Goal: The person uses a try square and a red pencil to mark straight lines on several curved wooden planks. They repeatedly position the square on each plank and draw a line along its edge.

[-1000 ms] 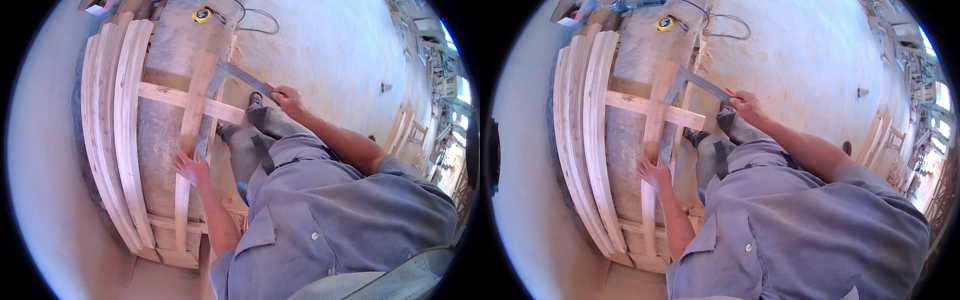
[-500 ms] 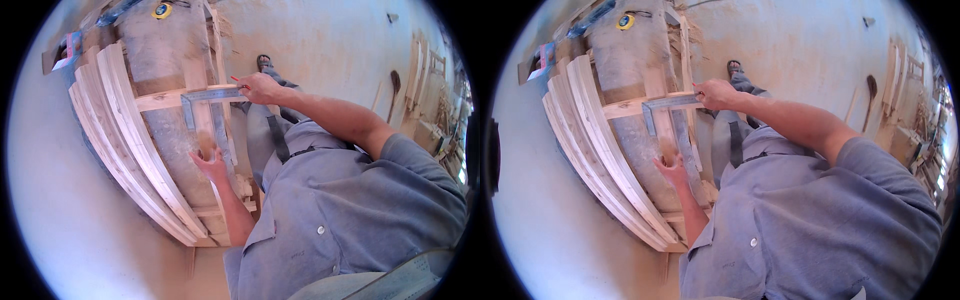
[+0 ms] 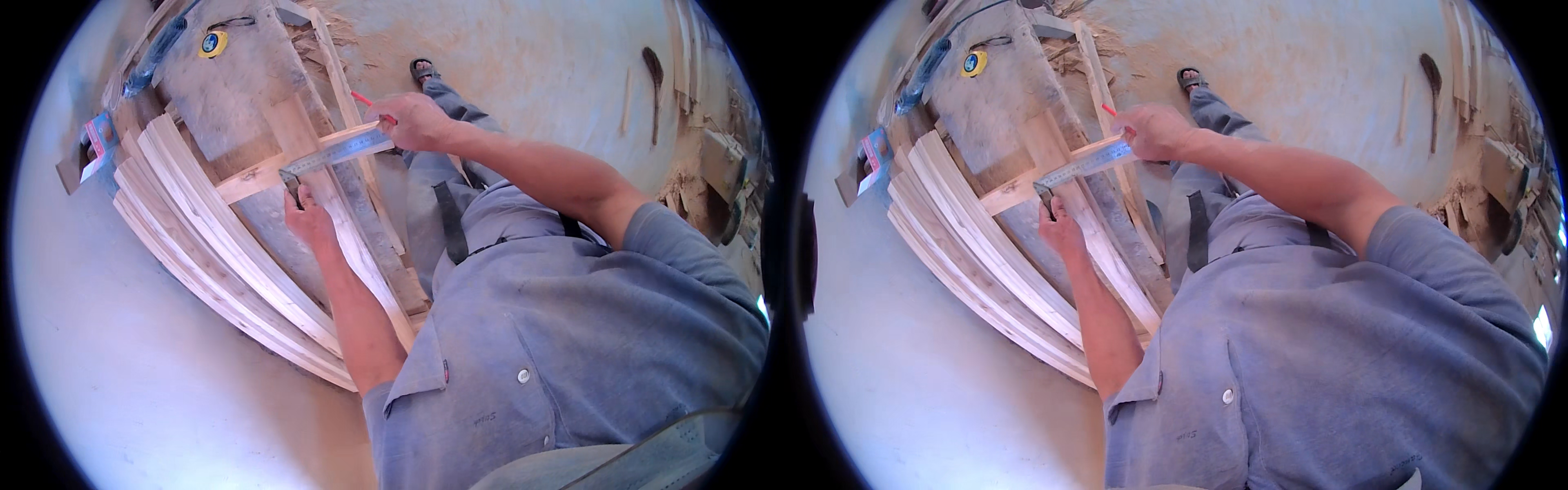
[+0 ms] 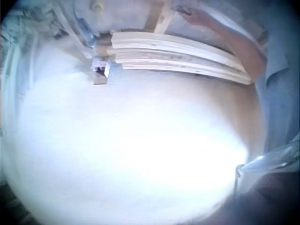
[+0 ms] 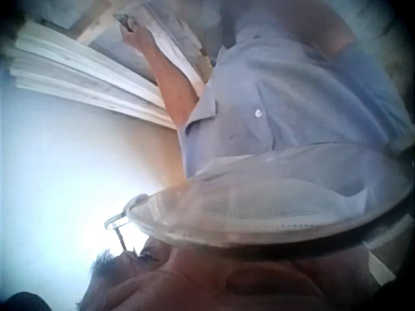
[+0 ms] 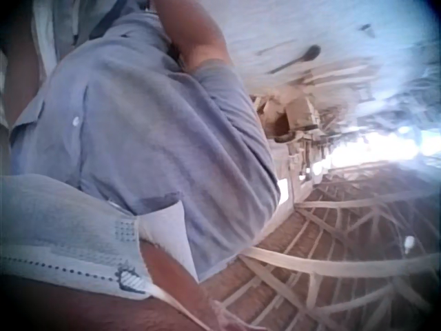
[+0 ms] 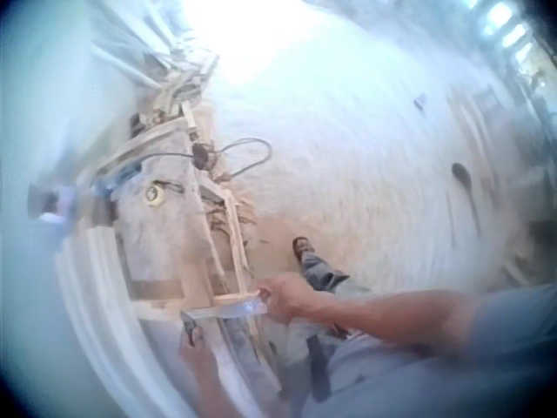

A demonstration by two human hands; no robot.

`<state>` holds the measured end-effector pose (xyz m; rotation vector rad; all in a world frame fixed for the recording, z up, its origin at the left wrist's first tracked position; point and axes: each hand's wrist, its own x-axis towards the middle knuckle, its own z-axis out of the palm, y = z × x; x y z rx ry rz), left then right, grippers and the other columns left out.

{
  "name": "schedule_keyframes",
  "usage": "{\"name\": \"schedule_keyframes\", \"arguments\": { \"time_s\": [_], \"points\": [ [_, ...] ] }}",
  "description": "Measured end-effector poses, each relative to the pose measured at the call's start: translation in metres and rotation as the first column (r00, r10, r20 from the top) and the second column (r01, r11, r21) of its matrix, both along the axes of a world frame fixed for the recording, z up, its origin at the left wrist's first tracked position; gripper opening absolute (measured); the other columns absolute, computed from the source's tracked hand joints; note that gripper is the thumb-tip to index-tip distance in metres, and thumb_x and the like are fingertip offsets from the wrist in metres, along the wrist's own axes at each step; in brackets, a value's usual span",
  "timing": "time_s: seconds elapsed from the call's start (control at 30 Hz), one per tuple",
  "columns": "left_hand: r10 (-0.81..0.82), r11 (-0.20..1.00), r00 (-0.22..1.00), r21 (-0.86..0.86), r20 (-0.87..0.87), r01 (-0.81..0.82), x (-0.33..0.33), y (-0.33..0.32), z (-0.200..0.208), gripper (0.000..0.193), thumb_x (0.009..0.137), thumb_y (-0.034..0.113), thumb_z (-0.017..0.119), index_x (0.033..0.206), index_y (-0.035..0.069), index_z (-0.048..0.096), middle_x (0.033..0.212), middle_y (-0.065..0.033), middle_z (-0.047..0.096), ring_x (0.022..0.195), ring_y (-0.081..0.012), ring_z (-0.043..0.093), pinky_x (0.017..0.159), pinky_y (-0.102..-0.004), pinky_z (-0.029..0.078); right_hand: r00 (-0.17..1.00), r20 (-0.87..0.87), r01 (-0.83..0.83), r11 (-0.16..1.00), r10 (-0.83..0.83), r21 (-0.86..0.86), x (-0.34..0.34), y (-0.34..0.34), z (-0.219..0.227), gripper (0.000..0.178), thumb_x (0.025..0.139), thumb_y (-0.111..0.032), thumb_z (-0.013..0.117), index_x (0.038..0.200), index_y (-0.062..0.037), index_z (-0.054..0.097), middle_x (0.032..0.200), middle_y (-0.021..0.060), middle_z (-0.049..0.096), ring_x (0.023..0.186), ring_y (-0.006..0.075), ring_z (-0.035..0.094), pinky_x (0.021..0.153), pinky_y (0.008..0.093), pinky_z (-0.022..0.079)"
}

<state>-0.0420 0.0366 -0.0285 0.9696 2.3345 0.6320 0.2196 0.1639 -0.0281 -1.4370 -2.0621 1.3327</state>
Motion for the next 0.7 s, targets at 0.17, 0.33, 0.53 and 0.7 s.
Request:
{"name": "schedule_keyframes", "arguments": {
  "time_s": [0.17,0.33,0.53,0.7],
  "points": [
    [-0.041,0.999,0.999,-0.035,0.028,0.042,0.005,0.014,0.009,0.042,0.102,0.022,0.062,0.129,-0.01,0.061,0.113,-0.0253,0.072,0.099,-0.0335,0.068,0.09,-0.0402,0.052,0.979,-0.087,0.179,0.983,-0.182,-0.045,0.024,0.009,0.011,0.016,0.091,-0.009,0.065,0.106,-0.0068,0.071,0.088,0.0127,0.071,0.081,0.0282,0.068,0.075,0.0364,0.054],
    [-0.026,0.999,0.998,-0.023,0.058,0.028,0.007,0.019,0.013,0.034,0.102,0.022,0.063,0.122,-0.005,0.065,0.103,-0.0216,0.074,0.088,-0.0323,0.067,0.082,-0.0417,0.052,0.975,-0.129,0.175,0.984,-0.179,-0.043,0.029,0.019,0.033,0.014,0.094,-0.008,0.065,0.106,-0.005,0.071,0.09,0.0118,0.072,0.081,0.0225,0.069,0.075,0.0334,0.054],
    [-0.066,0.997,0.998,-0.037,-0.014,0.065,0.006,0.02,0.014,0.032,0.101,0.02,0.064,0.12,-0.005,0.066,0.099,-0.0226,0.074,0.084,-0.035,0.067,0.079,-0.0426,0.052,0.956,-0.249,0.155,0.988,-0.157,-0.028,0.021,0.017,0.041,0.015,0.092,-0.006,0.066,0.106,-0.003,0.071,0.096,0.0119,0.075,0.087,0.0219,0.072,0.08,0.0316,0.055],
    [-0.072,0.997,0.997,-0.01,-0.008,0.071,0.008,0.024,0.019,0.03,0.099,0.018,0.065,0.118,-0.005,0.066,0.098,-0.0247,0.073,0.086,-0.0386,0.067,0.079,-0.044,0.052,0.957,-0.262,0.119,0.992,-0.126,-0.043,0.018,0.016,0.049,0.016,0.092,-0.005,0.066,0.106,-0.0012,0.072,0.095,0.0131,0.075,0.086,0.0221,0.072,0.079,0.0319,0.055]
  ]
}}
